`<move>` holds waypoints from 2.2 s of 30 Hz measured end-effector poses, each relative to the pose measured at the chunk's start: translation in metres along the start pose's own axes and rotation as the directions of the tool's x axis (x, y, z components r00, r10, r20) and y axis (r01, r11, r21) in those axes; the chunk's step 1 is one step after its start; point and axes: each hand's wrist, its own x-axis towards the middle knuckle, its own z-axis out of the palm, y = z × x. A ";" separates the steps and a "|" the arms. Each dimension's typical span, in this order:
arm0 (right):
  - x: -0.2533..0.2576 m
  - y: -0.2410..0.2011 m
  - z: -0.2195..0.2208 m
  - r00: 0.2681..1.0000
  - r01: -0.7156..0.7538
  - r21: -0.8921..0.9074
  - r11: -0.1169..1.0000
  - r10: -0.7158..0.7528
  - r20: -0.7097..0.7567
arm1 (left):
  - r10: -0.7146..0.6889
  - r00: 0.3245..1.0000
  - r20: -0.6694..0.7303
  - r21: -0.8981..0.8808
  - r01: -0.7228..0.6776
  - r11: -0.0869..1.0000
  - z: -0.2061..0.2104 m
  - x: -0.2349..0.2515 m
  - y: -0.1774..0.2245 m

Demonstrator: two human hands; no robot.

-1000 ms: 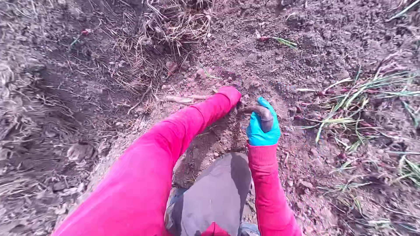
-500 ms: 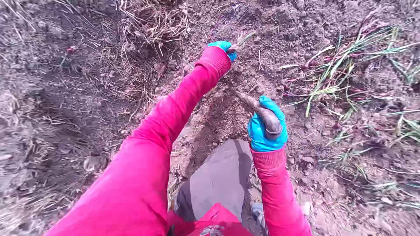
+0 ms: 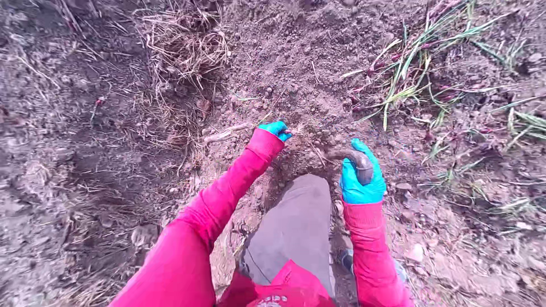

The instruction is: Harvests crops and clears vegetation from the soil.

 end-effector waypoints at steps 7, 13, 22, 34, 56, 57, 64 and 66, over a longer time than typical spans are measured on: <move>-0.016 0.031 0.003 0.984 -0.141 0.090 0.986 0.149 -0.096 | 0.189 0.971 0.143 0.286 -0.224 0.932 -0.001 -0.020 0.097; -0.027 -0.017 -0.066 0.978 0.047 0.180 0.983 -0.009 -0.206 | 0.131 0.925 0.357 0.641 -0.344 0.687 0.122 0.021 0.078; -0.049 -0.012 -0.112 0.974 0.023 0.243 0.970 0.033 -0.224 | 0.022 0.999 0.045 0.714 -0.048 0.699 0.105 0.098 0.197; -0.065 0.012 -0.172 0.957 0.043 0.218 0.975 0.022 -0.288 | -0.080 0.980 0.182 0.703 -0.072 0.708 0.202 -0.016 0.115; -0.087 0.067 -0.271 0.909 0.206 0.154 0.966 -0.131 -0.395 | -0.188 0.969 0.160 0.725 0.014 0.688 0.295 -0.046 0.187; -0.089 0.088 -0.274 0.927 0.111 0.092 0.990 -0.070 -0.367 | -0.111 0.980 0.165 0.654 -0.025 0.756 0.287 -0.055 0.197; -0.091 0.060 -0.316 0.903 0.220 0.295 0.930 -0.079 -0.423 | -0.026 0.955 0.295 0.586 -0.159 0.794 0.272 -0.052 0.188; -0.093 0.089 -0.308 0.927 0.139 0.207 0.969 -0.054 -0.371 | 0.067 0.968 0.242 0.553 -0.195 0.810 0.274 -0.062 0.223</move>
